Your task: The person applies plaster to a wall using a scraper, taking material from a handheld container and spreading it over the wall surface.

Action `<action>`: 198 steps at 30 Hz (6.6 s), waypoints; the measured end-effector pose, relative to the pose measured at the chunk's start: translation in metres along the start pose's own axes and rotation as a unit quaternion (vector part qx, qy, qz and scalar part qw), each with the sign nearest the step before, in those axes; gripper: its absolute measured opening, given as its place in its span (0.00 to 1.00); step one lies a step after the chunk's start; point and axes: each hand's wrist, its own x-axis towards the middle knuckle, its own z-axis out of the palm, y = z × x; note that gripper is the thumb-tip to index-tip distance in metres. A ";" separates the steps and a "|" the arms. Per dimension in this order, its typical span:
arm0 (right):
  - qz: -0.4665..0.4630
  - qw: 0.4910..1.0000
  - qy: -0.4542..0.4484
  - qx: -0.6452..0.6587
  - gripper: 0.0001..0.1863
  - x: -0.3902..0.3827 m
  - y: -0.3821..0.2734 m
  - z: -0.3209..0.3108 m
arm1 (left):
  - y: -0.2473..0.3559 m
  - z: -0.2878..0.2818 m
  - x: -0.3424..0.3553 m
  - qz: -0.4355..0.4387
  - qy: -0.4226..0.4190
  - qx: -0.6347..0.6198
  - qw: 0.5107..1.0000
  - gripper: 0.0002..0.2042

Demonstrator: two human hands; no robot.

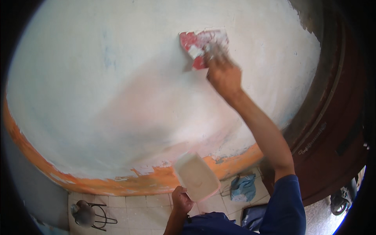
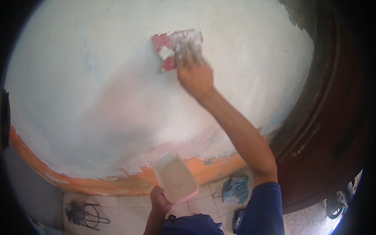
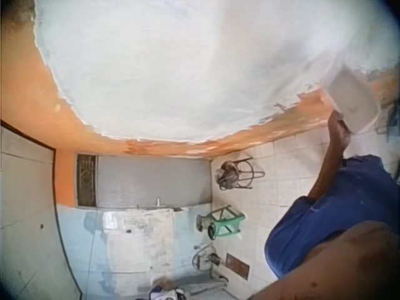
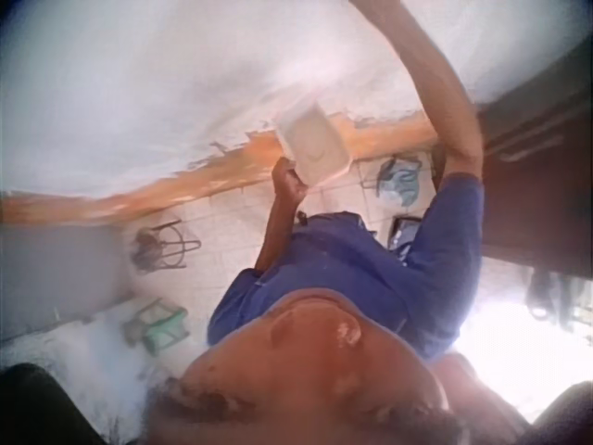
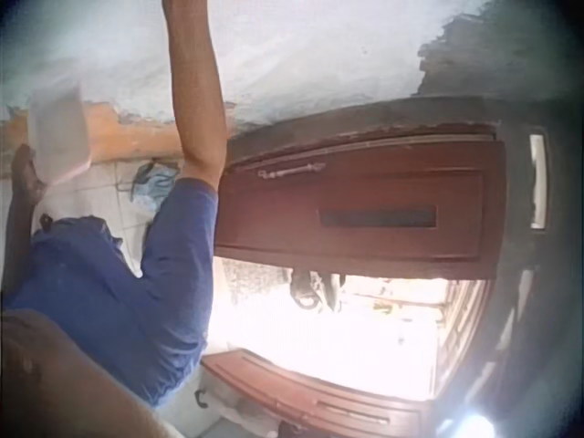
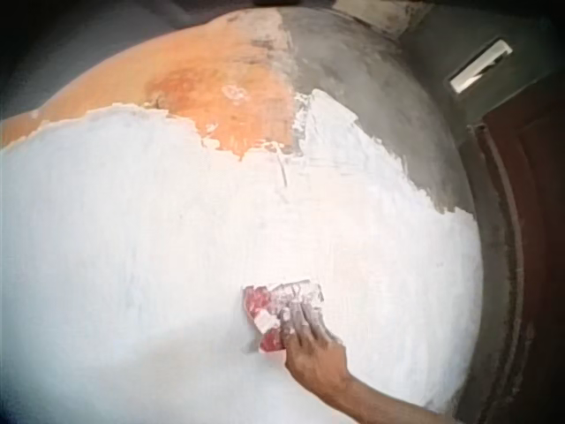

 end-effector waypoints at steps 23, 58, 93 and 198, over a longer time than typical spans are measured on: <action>-0.026 0.996 -0.070 -0.048 0.18 -0.028 0.002 0.007 | 0.011 -0.022 -0.013 0.025 0.015 0.051 0.998 0.25; 0.000 1.000 -0.010 -0.015 0.17 -0.039 0.010 -0.004 | 0.005 -0.052 -0.024 0.037 0.072 0.115 0.990 0.30; -0.191 0.960 -0.174 0.110 0.16 -0.185 -0.111 0.010 | 0.020 -0.078 -0.044 0.092 0.088 0.067 0.990 0.28; 0.078 0.979 0.157 -0.106 0.15 0.011 0.072 0.011 | 0.024 -0.075 -0.040 0.173 0.172 0.419 0.874 0.19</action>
